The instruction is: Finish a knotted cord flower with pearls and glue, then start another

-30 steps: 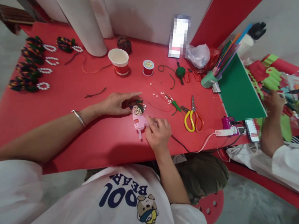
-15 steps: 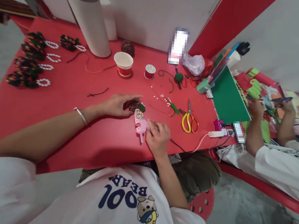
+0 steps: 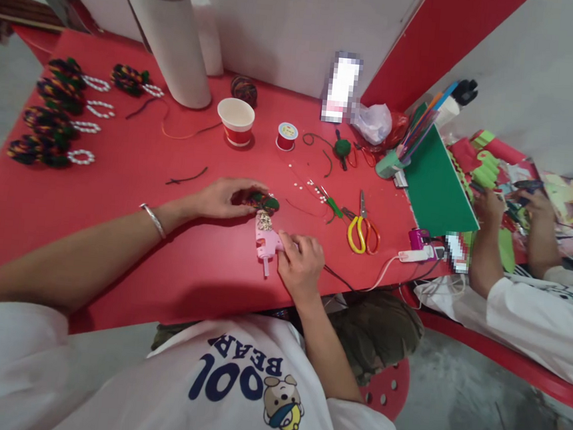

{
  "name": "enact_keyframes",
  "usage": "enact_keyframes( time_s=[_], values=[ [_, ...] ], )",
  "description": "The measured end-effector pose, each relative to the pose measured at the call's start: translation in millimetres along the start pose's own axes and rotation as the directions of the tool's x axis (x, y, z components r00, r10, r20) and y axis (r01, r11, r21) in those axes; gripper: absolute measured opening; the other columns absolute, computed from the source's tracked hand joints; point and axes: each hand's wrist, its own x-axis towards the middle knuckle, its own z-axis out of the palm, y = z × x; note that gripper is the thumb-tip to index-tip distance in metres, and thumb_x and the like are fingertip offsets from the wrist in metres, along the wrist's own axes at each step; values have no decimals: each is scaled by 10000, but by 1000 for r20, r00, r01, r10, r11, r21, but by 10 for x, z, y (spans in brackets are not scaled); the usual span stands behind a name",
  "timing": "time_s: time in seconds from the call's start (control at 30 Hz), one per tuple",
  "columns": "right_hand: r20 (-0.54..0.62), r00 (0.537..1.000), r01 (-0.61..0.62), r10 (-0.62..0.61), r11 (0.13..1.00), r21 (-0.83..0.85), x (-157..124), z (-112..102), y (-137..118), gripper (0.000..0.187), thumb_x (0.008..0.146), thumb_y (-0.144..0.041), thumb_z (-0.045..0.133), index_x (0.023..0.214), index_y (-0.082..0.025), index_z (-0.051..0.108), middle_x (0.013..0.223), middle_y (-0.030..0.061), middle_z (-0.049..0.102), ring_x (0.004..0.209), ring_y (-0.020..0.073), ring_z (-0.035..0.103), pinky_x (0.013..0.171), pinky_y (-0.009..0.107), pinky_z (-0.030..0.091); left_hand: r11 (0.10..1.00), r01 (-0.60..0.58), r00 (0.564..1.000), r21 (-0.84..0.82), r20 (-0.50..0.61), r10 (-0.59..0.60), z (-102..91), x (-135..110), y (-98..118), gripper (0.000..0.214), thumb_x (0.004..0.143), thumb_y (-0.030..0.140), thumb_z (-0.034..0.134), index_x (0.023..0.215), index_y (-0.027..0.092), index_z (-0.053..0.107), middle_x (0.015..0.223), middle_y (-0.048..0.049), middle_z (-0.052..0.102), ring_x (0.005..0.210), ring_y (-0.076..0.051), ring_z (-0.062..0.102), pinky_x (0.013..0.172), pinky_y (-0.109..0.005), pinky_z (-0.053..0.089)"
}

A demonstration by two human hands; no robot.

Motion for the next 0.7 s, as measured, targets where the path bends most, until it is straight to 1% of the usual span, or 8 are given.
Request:
enact_keyframes(
  time_s=[0.2,0.33,0.43,0.53,0.6,0.7],
  values=[
    [-6,1000,-2,2,1000,-6,-32,0,-9,329,932,-172,616,1221,-247,755,922,55,692,900,192,613,844,348,483,1000,11,999,-6,-31,-12,47,15,-51,434,844,311,635,1261,206,697,1076,-52,775,769,-150,641,738,-271,489],
    [-82,997,-9,13,999,49,-68,-8,-22,339,933,-165,605,1238,-233,737,976,69,692,910,193,634,827,342,515,1000,5,999,-20,-42,-6,61,13,-76,443,845,292,629,1273,199,691,1072,-57,776,768,-149,644,737,-271,485],
    [-143,990,-7,18,997,77,-68,-33,-24,366,945,-170,587,1290,-216,698,1010,88,694,908,199,652,816,340,547,1000,10,999,-24,-34,-11,46,13,-58,428,845,290,621,1258,203,693,1046,-50,776,770,-152,647,740,-273,484],
    [-133,991,-29,33,999,32,-18,-71,-15,357,969,-215,592,1318,-195,664,1010,108,718,896,217,673,821,360,560,999,43,999,-28,-21,-43,25,13,-22,361,836,295,619,1173,200,705,966,-38,767,739,-152,633,705,-272,468],
    [-133,990,-43,44,999,14,36,-90,-5,304,978,-250,620,1269,-179,672,1034,131,739,912,233,687,820,368,563,998,63,998,-25,-30,-64,16,14,-8,328,827,298,620,1127,193,702,912,-32,754,711,-149,614,678,-269,453],
    [-155,985,-68,72,997,32,113,-87,11,220,995,-287,621,1169,-172,691,1039,149,751,955,250,702,816,368,566,998,55,998,-23,-34,-55,11,18,-14,333,818,296,618,1129,200,691,853,-15,734,676,-141,585,654,-263,437]
  ],
)
